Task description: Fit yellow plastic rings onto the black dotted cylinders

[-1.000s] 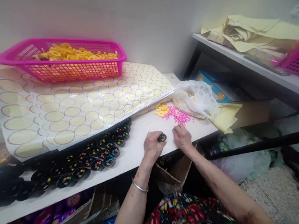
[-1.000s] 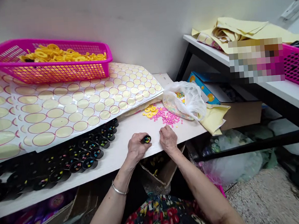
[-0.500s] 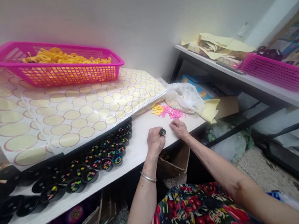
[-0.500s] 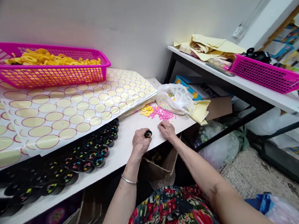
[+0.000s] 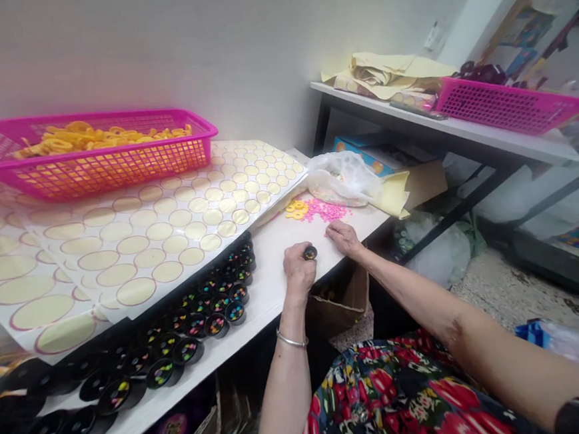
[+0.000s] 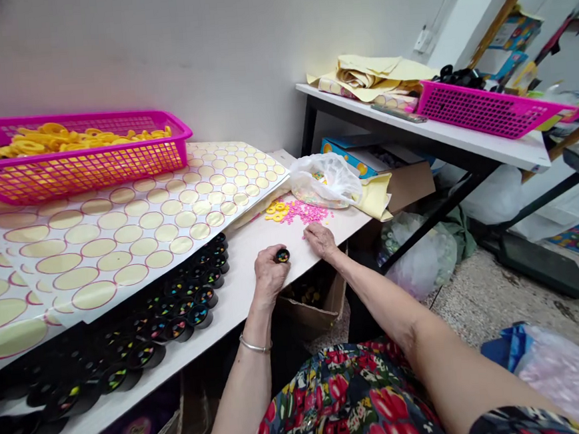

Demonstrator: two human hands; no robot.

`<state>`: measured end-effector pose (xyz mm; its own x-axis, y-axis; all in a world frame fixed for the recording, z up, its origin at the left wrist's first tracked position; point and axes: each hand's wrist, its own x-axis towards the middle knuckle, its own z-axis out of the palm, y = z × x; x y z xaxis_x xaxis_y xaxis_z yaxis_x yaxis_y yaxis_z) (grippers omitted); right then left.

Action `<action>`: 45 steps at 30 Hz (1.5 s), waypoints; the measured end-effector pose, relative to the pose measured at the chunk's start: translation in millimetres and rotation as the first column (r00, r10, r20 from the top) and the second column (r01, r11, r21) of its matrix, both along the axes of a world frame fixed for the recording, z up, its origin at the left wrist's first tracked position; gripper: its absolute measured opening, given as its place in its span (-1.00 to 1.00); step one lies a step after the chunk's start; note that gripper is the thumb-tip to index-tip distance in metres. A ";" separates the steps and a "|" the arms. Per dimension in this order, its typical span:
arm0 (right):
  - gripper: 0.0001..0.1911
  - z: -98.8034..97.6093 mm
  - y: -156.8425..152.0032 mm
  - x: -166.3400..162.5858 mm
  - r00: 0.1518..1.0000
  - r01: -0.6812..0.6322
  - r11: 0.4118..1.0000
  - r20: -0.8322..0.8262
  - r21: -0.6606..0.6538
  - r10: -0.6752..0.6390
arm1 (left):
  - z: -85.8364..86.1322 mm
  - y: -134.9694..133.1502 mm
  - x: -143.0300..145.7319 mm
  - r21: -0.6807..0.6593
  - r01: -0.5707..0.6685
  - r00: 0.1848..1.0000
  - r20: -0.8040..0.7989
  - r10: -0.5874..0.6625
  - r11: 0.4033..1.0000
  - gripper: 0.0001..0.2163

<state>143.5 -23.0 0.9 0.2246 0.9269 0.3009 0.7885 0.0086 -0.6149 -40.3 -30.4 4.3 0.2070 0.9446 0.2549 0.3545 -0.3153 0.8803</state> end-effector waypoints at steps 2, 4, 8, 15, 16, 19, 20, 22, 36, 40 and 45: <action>-0.78 1.0 0.2 0.0 1.000 0.005 1.000 -0.013 -0.001 -0.005 | -1.0 -1.6 1.3 -0.010 -0.026 1.000 -0.009 0.026 1.000 -0.63; -0.79 2.3 0.2 -0.2 1.000 0.008 1.000 -0.024 0.001 -0.008 | -1.1 -3.7 2.4 -0.051 -0.071 0.997 -0.023 0.069 0.996 -0.61; -0.80 4.8 -0.8 0.2 0.999 0.008 1.000 -0.036 0.003 -0.008 | 0.5 -7.5 2.6 -0.053 -0.106 0.994 -0.010 0.106 0.993 -0.70; -0.80 4.4 -0.5 0.4 0.997 0.027 0.999 -0.073 0.024 -0.026 | -1.6 -6.5 -0.2 -0.012 -0.084 0.996 0.011 0.084 0.996 -0.69; -0.81 4.4 -0.4 -0.1 0.996 0.036 0.999 -0.079 0.032 -0.033 | -1.4 -6.3 -0.3 -0.008 -0.078 0.997 0.002 0.078 0.997 -0.69; -0.85 4.7 -1.9 -0.1 0.993 0.081 0.995 -0.091 0.065 -0.075 | 0.8 -6.6 -0.1 -0.006 -0.065 0.998 -0.018 0.065 0.998 -0.70; -0.86 4.9 -3.3 1.4 0.990 0.112 0.991 -0.094 0.079 -0.104 | 1.9 -6.8 0.2 -0.013 -0.064 0.998 -0.024 0.063 0.998 -0.71; -0.87 5.1 -7.1 8.5 0.976 0.202 0.973 -0.099 0.109 -0.192 | 3.8 -7.0 0.8 -0.032 -0.071 0.997 -0.036 0.070 0.997 -0.73; -0.85 -3.4 9.7 73.0 0.985 0.172 0.983 -0.032 0.061 -0.170 | 2.6 -8.3 4.9 -0.093 -0.151 0.984 -0.111 0.141 0.984 -0.71; -0.88 -3.2 10.9 78.8 0.992 0.123 0.991 -0.006 0.043 -0.123 | 1.5 -8.8 4.2 -0.103 -0.152 0.983 -0.124 0.139 0.983 -0.71; -0.88 -2.0 9.0 85.0 0.996 0.083 0.996 0.017 0.037 -0.084 | 1.9 -9.2 3.8 -0.115 -0.155 0.982 -0.126 0.140 0.981 -0.73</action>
